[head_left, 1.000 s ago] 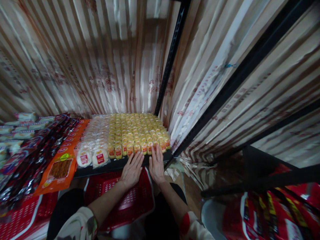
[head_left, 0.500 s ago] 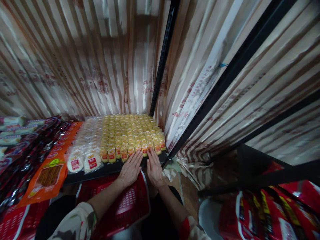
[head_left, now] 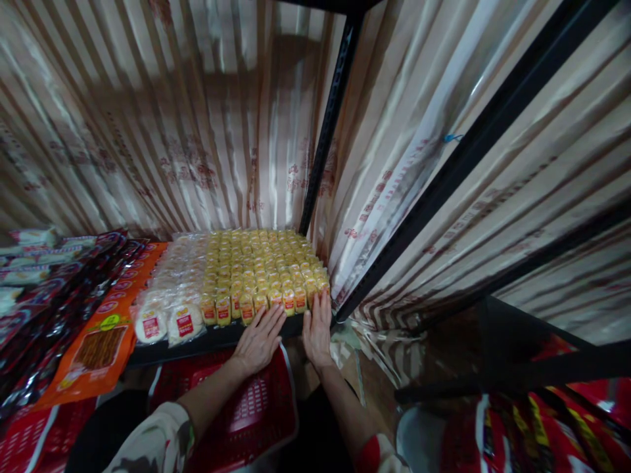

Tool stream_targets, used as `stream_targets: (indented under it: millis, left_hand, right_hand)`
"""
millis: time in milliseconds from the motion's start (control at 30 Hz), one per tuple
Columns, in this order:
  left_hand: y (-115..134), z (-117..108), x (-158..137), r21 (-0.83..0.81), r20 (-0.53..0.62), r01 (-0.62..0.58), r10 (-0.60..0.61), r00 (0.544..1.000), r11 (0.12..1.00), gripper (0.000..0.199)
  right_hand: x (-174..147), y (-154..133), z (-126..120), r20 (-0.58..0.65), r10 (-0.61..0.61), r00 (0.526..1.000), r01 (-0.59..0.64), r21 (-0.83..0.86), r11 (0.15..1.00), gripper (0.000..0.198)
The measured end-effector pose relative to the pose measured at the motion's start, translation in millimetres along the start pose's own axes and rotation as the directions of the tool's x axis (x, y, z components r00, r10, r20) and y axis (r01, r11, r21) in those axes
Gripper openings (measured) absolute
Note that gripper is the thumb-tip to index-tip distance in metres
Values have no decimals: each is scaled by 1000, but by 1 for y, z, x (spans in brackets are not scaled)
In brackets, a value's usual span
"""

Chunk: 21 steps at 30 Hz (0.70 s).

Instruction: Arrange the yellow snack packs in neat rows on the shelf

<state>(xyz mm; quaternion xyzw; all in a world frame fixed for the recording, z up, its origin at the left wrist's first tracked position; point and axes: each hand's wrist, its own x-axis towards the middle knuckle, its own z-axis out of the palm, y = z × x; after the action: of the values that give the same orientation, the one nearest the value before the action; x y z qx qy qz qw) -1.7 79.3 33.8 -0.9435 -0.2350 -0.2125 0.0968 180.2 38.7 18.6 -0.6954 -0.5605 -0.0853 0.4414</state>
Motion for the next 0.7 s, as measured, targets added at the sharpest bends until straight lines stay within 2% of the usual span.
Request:
stream_targets:
  millis: [167, 267, 467, 700]
  left_hand:
    - [9, -5, -17, -4, -10, -59, 59, 998, 998, 51]
    - [18, -9, -33, -20, -12, -65, 65, 998, 998, 50]
    - [30, -25, -68, -46, 34, 4, -2, 999, 999, 53]
    - [33, -45, -117, -106, 46, 122, -118, 992, 987, 58]
  right_hand:
    - [16, 8, 6, -35, 222, 974, -216, 117, 969, 61]
    - [27, 14, 15, -30, 284, 958, -275, 172, 946, 69]
    - [33, 19, 18, 5, 269, 963, -268, 126, 955, 79]
    - [34, 23, 14, -47, 158, 986, -158, 20, 987, 70]
